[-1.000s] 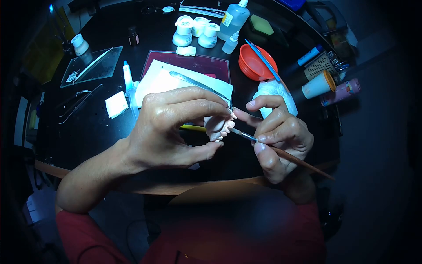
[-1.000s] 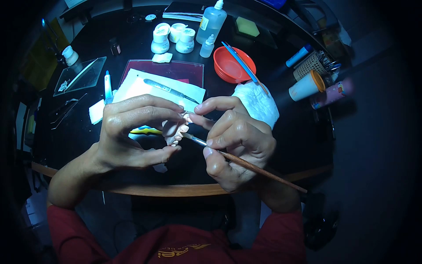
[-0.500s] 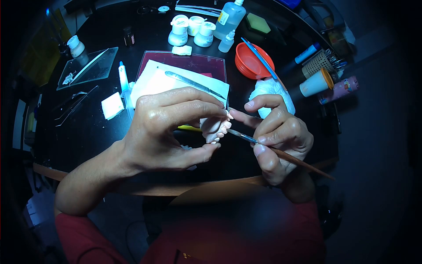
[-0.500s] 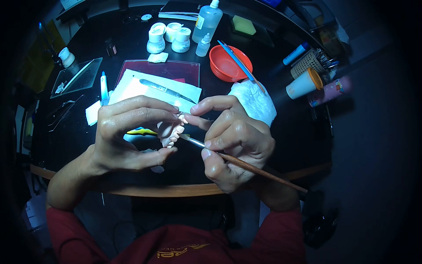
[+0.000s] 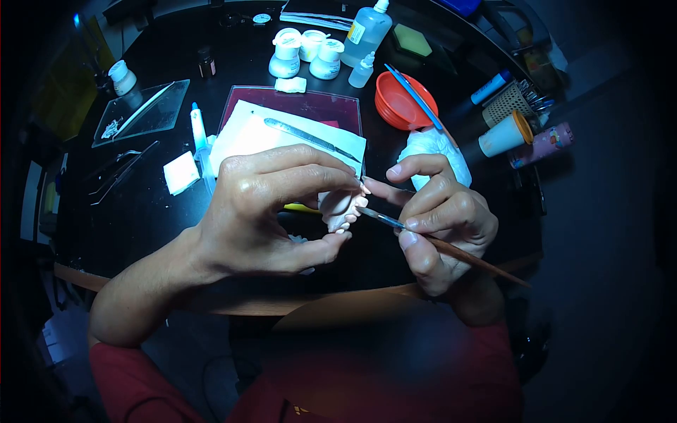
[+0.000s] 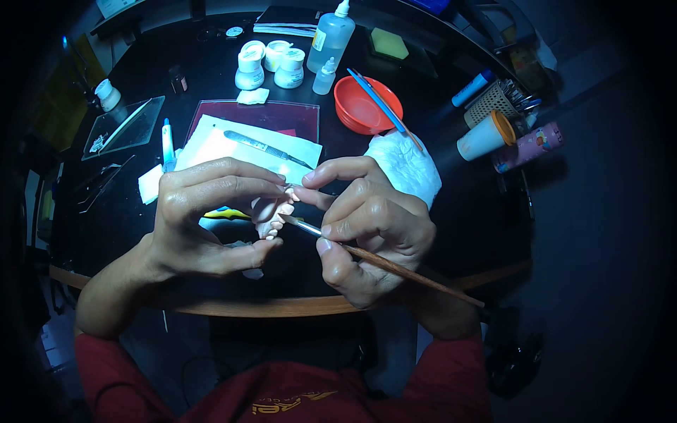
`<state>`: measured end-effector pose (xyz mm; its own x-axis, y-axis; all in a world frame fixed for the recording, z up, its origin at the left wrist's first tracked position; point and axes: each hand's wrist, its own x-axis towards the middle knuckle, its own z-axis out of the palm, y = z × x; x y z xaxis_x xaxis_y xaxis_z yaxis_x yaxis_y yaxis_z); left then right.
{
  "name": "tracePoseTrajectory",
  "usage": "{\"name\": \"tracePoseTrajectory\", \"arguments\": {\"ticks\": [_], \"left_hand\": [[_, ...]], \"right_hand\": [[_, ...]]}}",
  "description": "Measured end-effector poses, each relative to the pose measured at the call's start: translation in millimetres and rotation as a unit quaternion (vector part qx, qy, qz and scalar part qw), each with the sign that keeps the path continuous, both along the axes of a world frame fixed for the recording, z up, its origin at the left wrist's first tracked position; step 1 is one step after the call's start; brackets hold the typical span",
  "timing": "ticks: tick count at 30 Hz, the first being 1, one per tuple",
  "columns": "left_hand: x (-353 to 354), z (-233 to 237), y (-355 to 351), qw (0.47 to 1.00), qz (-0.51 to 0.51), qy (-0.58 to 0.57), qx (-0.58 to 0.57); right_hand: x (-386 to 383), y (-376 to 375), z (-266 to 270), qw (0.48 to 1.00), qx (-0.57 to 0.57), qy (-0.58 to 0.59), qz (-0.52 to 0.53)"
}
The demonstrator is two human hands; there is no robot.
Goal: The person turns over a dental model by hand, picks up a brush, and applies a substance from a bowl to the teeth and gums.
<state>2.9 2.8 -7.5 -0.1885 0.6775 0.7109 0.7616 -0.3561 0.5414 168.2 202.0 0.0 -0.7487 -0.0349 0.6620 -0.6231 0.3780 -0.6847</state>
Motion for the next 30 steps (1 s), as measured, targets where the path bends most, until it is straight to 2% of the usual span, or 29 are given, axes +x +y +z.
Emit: {"name": "tracePoseTrajectory", "arguments": {"ticks": [5, 13, 19, 25, 30], "left_hand": [[0.0, 0.0, 0.4, 1.0, 0.001, 0.004, 0.002], [-0.1, 1.3, 0.8, 1.0, 0.001, 0.005, 0.006], [-0.5, 0.7, 0.8, 1.0, 0.0, 0.004, 0.005], [-0.4, 0.5, 1.4, 1.0, 0.002, 0.008, 0.008], [-0.3, 1.6, 1.2, 1.0, 0.0, 0.009, 0.011]], "right_hand": [[-2.0, 4.2, 2.9, 0.999, 0.039, 0.013, 0.006], [-8.8, -5.0, -1.0, 0.997, -0.001, 0.065, -0.036], [-5.6, -2.2, 4.2, 0.999, 0.022, 0.039, 0.01], [-7.3, -0.2, 3.9, 0.997, 0.063, 0.049, 0.008], [-4.6, -1.7, 6.8, 0.998, 0.042, 0.045, 0.018]]}}
